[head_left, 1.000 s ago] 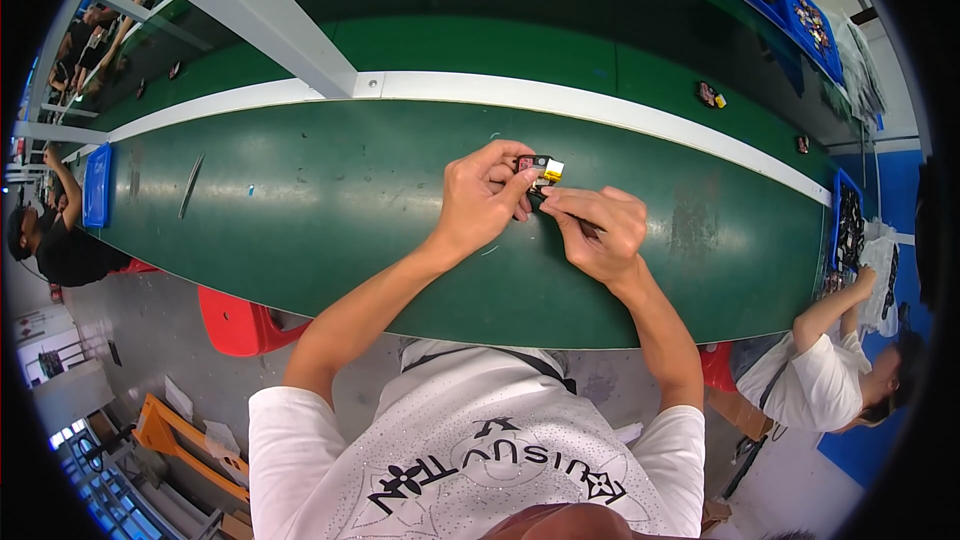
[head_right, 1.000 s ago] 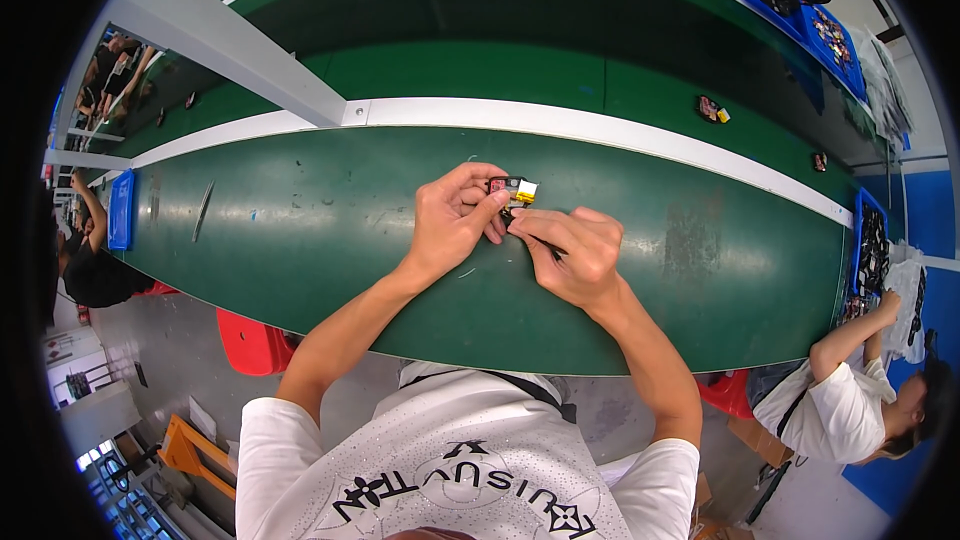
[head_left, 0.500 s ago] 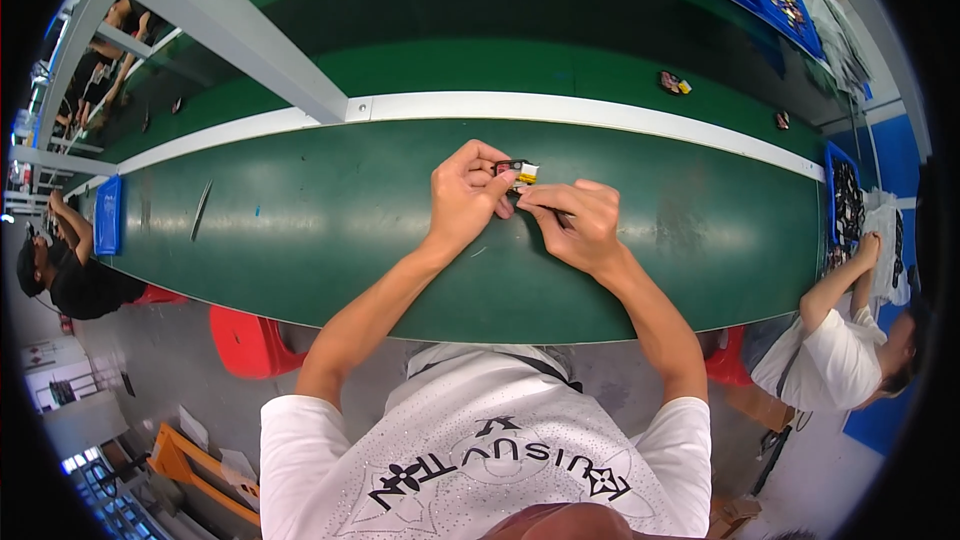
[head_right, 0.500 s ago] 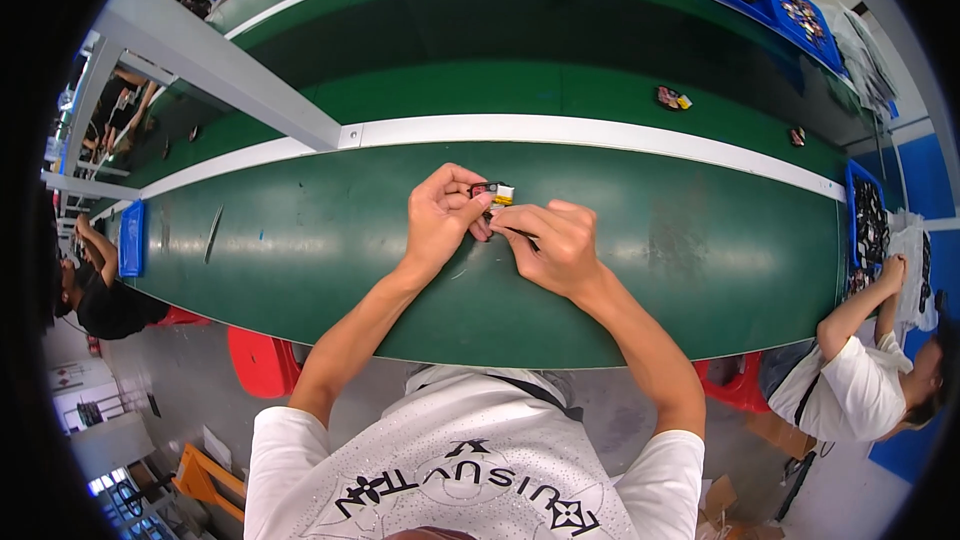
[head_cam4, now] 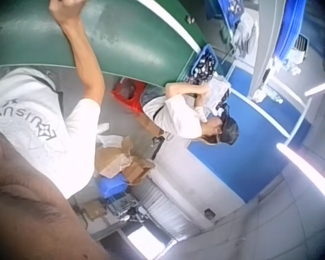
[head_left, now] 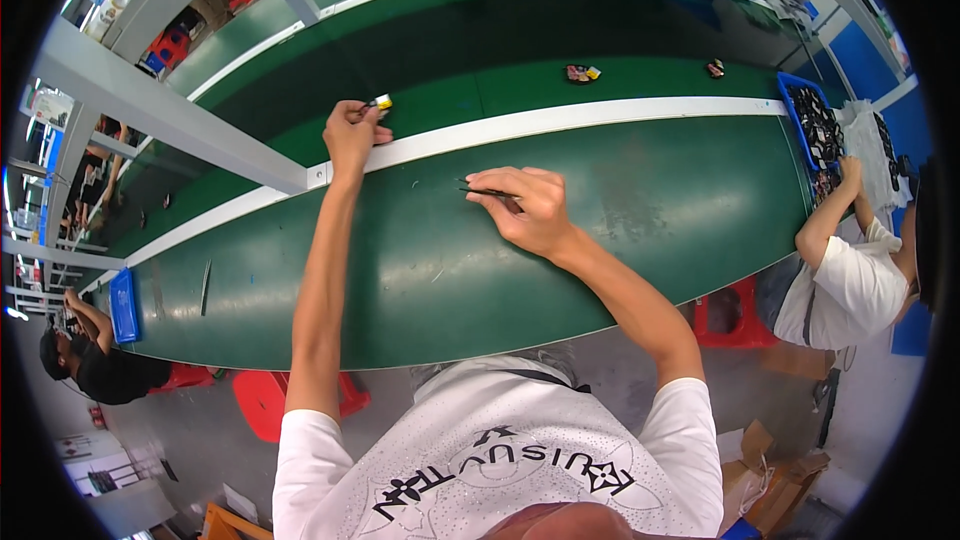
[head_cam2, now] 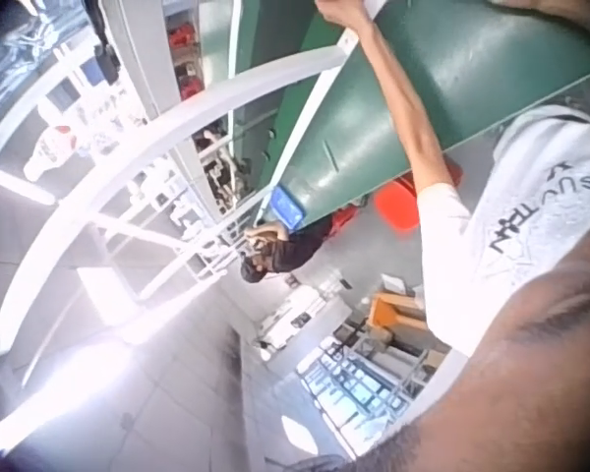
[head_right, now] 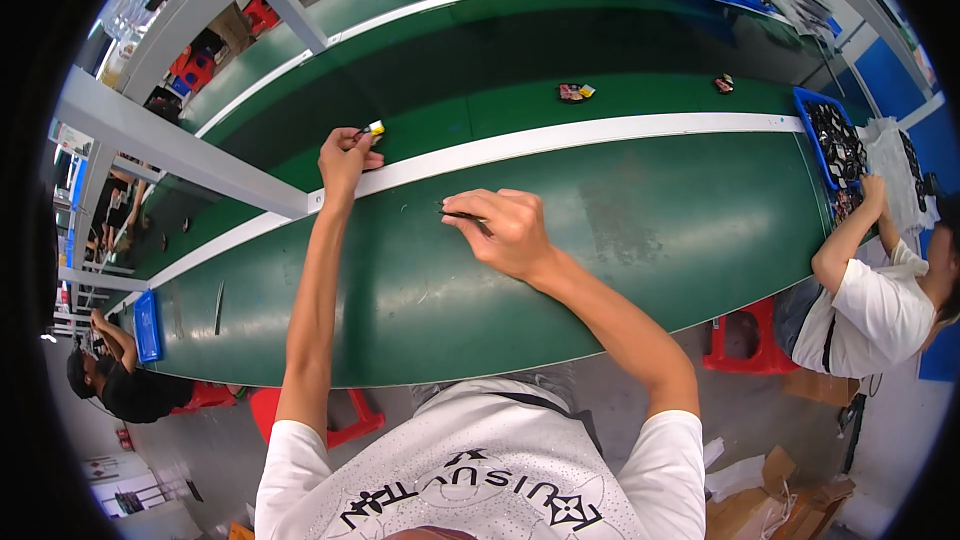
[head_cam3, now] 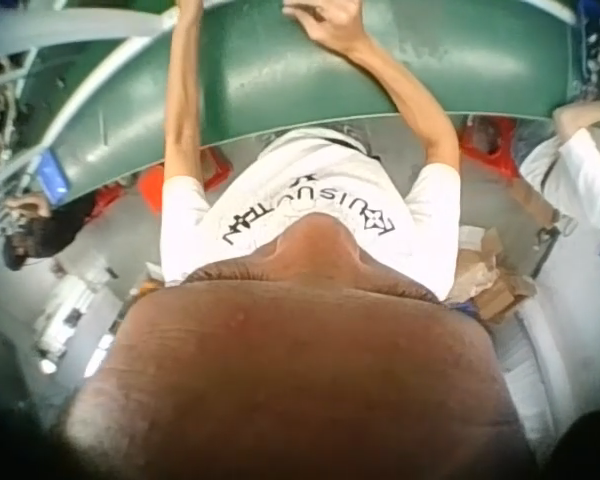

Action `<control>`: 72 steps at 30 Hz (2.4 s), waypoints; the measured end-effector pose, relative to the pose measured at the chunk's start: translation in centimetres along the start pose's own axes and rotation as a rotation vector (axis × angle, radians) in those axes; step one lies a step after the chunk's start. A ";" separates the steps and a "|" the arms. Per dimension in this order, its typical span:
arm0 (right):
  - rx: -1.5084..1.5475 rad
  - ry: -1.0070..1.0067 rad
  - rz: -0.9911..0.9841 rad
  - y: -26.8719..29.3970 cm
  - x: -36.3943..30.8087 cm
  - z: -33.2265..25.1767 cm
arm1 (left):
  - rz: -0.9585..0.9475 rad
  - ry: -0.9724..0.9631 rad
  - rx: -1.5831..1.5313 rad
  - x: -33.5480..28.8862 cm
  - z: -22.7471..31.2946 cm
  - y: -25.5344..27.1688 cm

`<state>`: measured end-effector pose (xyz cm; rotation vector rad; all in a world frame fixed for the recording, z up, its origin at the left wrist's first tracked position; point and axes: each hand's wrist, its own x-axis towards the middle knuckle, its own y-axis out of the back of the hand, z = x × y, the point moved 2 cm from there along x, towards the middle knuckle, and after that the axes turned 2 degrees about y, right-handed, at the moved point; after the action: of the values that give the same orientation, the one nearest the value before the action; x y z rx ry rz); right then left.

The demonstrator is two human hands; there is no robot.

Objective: Inspecting and assembling small electronic components using tweezers at a factory workbench.

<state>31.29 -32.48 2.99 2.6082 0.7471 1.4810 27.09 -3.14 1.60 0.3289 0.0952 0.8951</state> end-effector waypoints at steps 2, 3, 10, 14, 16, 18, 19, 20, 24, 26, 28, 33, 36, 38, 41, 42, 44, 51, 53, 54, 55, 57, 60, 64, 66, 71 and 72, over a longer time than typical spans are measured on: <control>-0.024 0.045 0.017 -0.2 -0.3 0.5 | 0.018 0.018 0.279 2.0 -0.1 1.2; -0.009 0.104 0.010 -1.1 0.3 -0.1 | 0.149 -0.083 0.614 4.1 -2.7 4.2; -0.075 0.111 -0.067 -0.2 -0.4 0.0 | -0.003 -0.543 0.522 1.8 4.6 -7.7; -0.087 0.140 -0.061 -0.1 -0.5 0.1 | -0.614 -0.197 0.118 0.6 7.9 -17.6; -0.077 0.137 -0.065 -0.4 -0.4 -0.1 | -0.638 -0.171 0.084 0.4 8.3 -20.3; -0.089 0.143 -0.074 -0.5 -0.4 -0.3 | -0.631 -0.070 0.102 0.5 8.4 -22.2; -0.093 0.138 -0.081 -0.4 -0.4 -0.3 | -0.630 -0.074 0.096 0.8 8.4 -22.9; -0.094 0.149 -0.078 -0.4 -0.3 -0.3 | -0.588 -0.059 0.244 1.2 8.3 -23.5; -0.124 0.138 -0.083 0.2 -0.2 -0.1 | -0.541 -0.053 0.417 1.9 7.7 -24.3; -0.107 0.149 -0.064 0.2 -0.1 0.0 | -0.556 -0.050 0.416 1.9 7.6 -24.0; -0.095 0.144 -0.064 0.0 -0.2 -0.1 | -0.555 -0.024 0.264 1.9 7.5 -23.1; -0.075 0.138 -0.063 -0.4 -0.3 -0.1 | -0.532 -0.024 -0.002 0.2 7.2 -19.4; -0.024 0.088 -0.028 -0.4 -0.1 0.1 | -0.534 0.009 -0.148 -0.8 6.2 -15.0; 0.037 -0.057 -0.029 -0.2 0.2 -0.2 | -0.522 0.043 -0.216 -2.2 5.3 -11.4; 0.194 -0.368 -0.034 -0.2 -0.4 0.0 | -0.471 0.103 -0.208 -5.9 4.8 -6.7; 0.344 -0.487 0.002 -0.1 -0.3 -0.2 | -0.483 0.130 -0.214 -7.5 4.4 -5.4; 0.502 -0.698 0.000 -0.1 0.0 0.0 | -0.496 0.219 -0.217 -9.9 2.1 -3.6; 0.532 -0.779 -0.016 0.0 -0.1 0.4 | -0.422 0.187 -0.328 -14.9 1.4 -0.9; 0.520 -0.793 -0.022 -0.1 0.2 0.1 | -0.391 0.202 -0.335 -15.3 1.4 -0.7; 0.509 -0.785 -0.023 -0.1 0.3 0.0 | -0.369 0.163 -0.309 -15.4 1.7 -0.6; 0.498 -0.778 -0.022 -0.1 0.3 0.0 | -0.348 0.124 -0.282 -15.4 1.7 -0.6; 0.436 -0.706 -0.068 0.1 0.0 0.0 | -0.340 0.103 -0.292 -15.5 1.4 -0.8; 0.356 -0.610 -0.115 -0.3 -0.5 -0.5 | -0.329 0.068 -0.307 -15.8 1.5 -1.1; 0.319 -0.580 -0.109 -0.4 -0.8 -0.5 | -0.320 0.023 -0.292 -16.4 1.9 -1.6; 0.288 -0.579 -0.102 -0.4 -0.8 -0.5 | -0.308 -0.019 -0.279 -16.5 1.7 -1.8; 0.234 -0.571 -0.096 -0.2 -0.9 -0.1 | -0.310 0.035 -0.309 -16.5 1.7 -1.9; 0.220 -0.568 -0.094 -0.2 -0.9 -0.1 | -0.279 0.031 -0.345 -16.5 1.7 -2.0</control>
<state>30.73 -32.66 2.31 2.8785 0.9724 0.5991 18.70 -17.56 1.70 -0.0213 0.0131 0.6250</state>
